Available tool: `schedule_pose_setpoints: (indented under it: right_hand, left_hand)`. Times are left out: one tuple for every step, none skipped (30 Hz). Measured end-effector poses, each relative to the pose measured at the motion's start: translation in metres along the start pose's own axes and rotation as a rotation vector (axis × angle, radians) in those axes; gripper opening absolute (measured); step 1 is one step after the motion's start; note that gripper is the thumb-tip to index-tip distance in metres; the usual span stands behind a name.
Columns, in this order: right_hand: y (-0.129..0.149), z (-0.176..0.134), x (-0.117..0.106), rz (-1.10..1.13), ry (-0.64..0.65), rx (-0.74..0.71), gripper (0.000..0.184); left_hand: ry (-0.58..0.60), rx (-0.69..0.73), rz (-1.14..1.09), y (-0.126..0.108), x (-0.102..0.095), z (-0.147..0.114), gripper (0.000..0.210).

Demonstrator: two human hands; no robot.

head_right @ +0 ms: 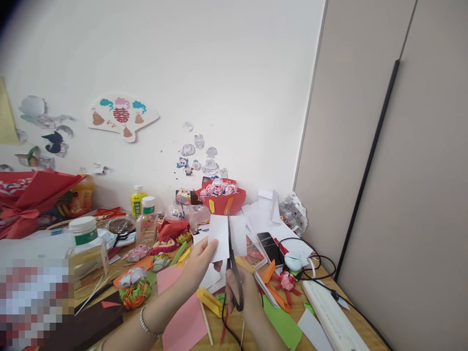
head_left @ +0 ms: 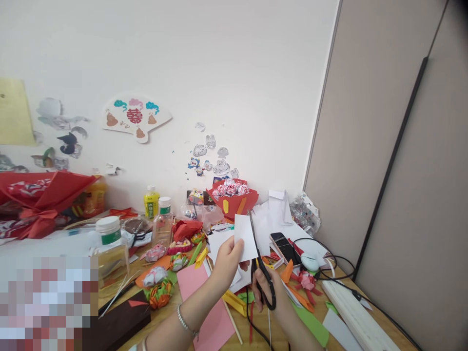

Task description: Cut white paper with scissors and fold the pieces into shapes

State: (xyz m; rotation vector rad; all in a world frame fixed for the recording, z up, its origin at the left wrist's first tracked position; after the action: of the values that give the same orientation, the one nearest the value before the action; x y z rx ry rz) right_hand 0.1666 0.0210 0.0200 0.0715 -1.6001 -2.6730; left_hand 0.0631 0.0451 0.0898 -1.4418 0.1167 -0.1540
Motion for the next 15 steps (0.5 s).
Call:
schedule_pose_setpoints:
  right_hand:
    - [-0.003, 0.000, -0.001, -0.015, -0.001, -0.003, 0.055]
    - [-0.005, 0.000, -0.002, -0.028, -0.006, 0.000, 0.055]
    - [-0.008, 0.000, -0.002, -0.035, -0.008, 0.009, 0.055]
    - [-0.010, -0.001, -0.003, -0.038, -0.009, 0.019, 0.055]
    - [-0.012, -0.001, -0.002, -0.038, -0.009, 0.029, 0.056]
    - [-0.013, 0.000, -0.003, -0.038, -0.011, 0.040, 0.056]
    - [-0.015, 0.000, -0.003, -0.039, -0.014, 0.051, 0.056]
    - [-0.016, 0.000, -0.003, -0.039, -0.018, 0.062, 0.056]
    - [-0.017, 0.001, -0.003, -0.042, -0.024, 0.075, 0.057]
    - [-0.018, 0.002, -0.003, -0.047, -0.032, 0.089, 0.057]
    - [-0.019, 0.003, -0.004, -0.056, -0.035, 0.104, 0.056]
    - [-0.021, 0.004, -0.004, -0.070, -0.034, 0.124, 0.055]
    - [-0.023, 0.004, -0.005, -0.090, -0.031, 0.145, 0.054]
    - [-0.025, 0.005, -0.006, -0.123, -0.026, 0.160, 0.052]
    - [-0.027, 0.005, -0.009, -0.177, -0.027, 0.162, 0.049]
  left_hand:
    - [0.000, -0.003, -0.002, 0.001, 0.000, 0.001, 0.026]
    - [0.001, -0.005, -0.007, 0.002, 0.000, 0.001, 0.026]
    - [0.004, -0.009, -0.012, 0.003, 0.000, 0.002, 0.026]
    - [0.008, -0.013, -0.020, 0.005, 0.001, 0.003, 0.025]
    - [0.013, -0.018, -0.029, 0.007, 0.002, 0.004, 0.025]
    - [0.019, -0.022, -0.039, 0.010, 0.002, 0.006, 0.025]
    - [0.024, -0.027, -0.052, 0.012, 0.003, 0.007, 0.025]
    - [0.028, -0.030, -0.065, 0.014, 0.003, 0.008, 0.025]
    - [0.032, -0.033, -0.079, 0.016, 0.003, 0.010, 0.026]
    - [0.034, -0.037, -0.094, 0.018, 0.003, 0.011, 0.026]
    - [0.035, -0.043, -0.109, 0.020, 0.002, 0.012, 0.026]
    - [0.036, -0.053, -0.125, 0.021, 0.000, 0.012, 0.026]
    - [0.033, -0.065, -0.139, 0.023, -0.003, 0.013, 0.026]
    - [0.027, -0.079, -0.151, 0.026, -0.007, 0.014, 0.026]
    - [0.021, -0.095, -0.164, 0.029, -0.011, 0.014, 0.026]
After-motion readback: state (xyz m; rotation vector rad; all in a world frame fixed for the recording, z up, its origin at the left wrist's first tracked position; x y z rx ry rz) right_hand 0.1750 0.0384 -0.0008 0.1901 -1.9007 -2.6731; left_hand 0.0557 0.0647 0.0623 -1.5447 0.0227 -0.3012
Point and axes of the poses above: each hand's wrist, its own z-axis towards the middle knuckle, its own x-axis out of the palm, y = z × x, the point moved 6 cm from there along z, towards the middle knuckle, and after that the axes turned 12 degrees about -x, right-handed, at the moved point
